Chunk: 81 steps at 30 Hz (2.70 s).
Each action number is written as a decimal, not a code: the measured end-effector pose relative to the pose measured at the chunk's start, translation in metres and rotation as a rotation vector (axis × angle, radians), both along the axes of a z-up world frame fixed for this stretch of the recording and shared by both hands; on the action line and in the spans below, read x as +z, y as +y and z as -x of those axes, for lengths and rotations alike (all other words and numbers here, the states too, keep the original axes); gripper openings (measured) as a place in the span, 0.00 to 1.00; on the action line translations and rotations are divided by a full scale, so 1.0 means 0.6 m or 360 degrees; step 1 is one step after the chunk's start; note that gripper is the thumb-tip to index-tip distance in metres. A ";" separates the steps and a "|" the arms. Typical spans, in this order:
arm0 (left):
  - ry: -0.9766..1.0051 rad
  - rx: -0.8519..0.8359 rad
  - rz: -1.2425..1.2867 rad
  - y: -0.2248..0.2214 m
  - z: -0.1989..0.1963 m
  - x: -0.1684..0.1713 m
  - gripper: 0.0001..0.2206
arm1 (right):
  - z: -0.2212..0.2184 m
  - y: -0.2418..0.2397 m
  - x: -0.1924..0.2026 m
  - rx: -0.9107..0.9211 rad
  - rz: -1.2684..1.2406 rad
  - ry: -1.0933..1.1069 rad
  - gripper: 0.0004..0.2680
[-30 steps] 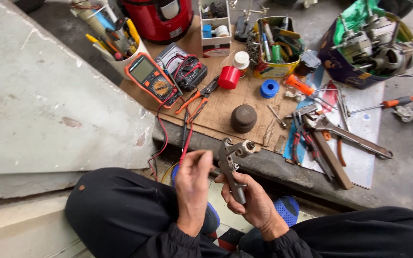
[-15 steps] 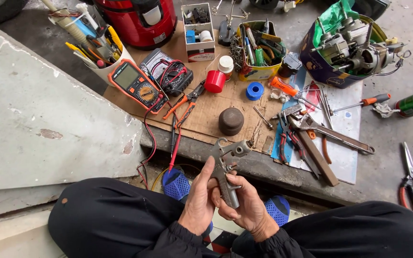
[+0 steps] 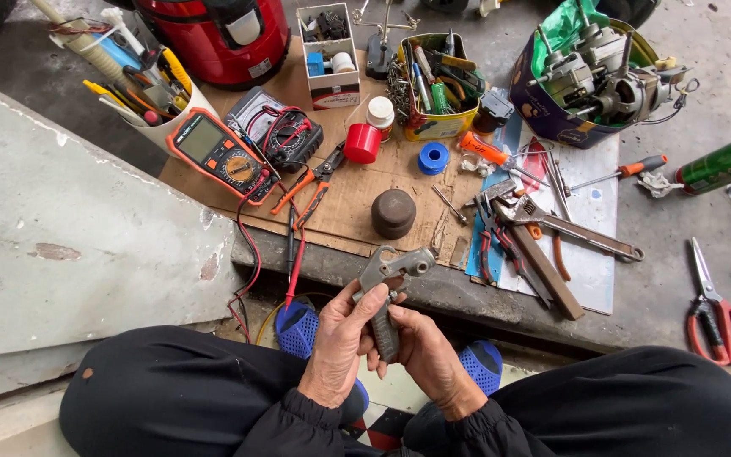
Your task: The person is cleaning and inspecting a small metal nozzle component using pliers and manual manipulation at a repair station.
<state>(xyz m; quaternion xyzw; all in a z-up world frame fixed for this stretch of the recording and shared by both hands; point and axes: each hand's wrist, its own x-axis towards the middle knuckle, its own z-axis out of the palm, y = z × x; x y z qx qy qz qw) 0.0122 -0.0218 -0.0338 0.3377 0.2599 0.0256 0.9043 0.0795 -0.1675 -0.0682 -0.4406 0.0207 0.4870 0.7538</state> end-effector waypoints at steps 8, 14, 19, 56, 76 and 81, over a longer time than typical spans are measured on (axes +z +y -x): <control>0.0026 0.0148 -0.0324 -0.009 -0.003 -0.029 0.14 | -0.042 -0.010 0.053 -0.0092 0.0928 -0.0557 0.21; 0.0016 0.0055 -0.0389 -0.028 -0.003 -0.041 0.14 | -0.066 -0.051 0.034 -0.0815 0.0290 -0.0203 0.14; 0.0017 -0.0043 -0.0440 -0.035 -0.002 -0.052 0.14 | -0.063 -0.059 0.027 -0.0891 0.0205 -0.0170 0.14; 0.0147 0.0367 0.0268 -0.011 -0.006 -0.036 0.21 | -0.211 -0.104 -0.014 -0.0874 0.0887 -0.0695 0.13; 0.0345 0.0370 0.0249 -0.010 -0.010 -0.026 0.27 | -0.029 -0.107 0.045 0.0522 0.1772 -0.1206 0.16; 0.0309 0.0397 0.0151 -0.009 -0.006 -0.054 0.30 | -0.017 -0.113 0.028 0.0632 0.1569 -0.1481 0.18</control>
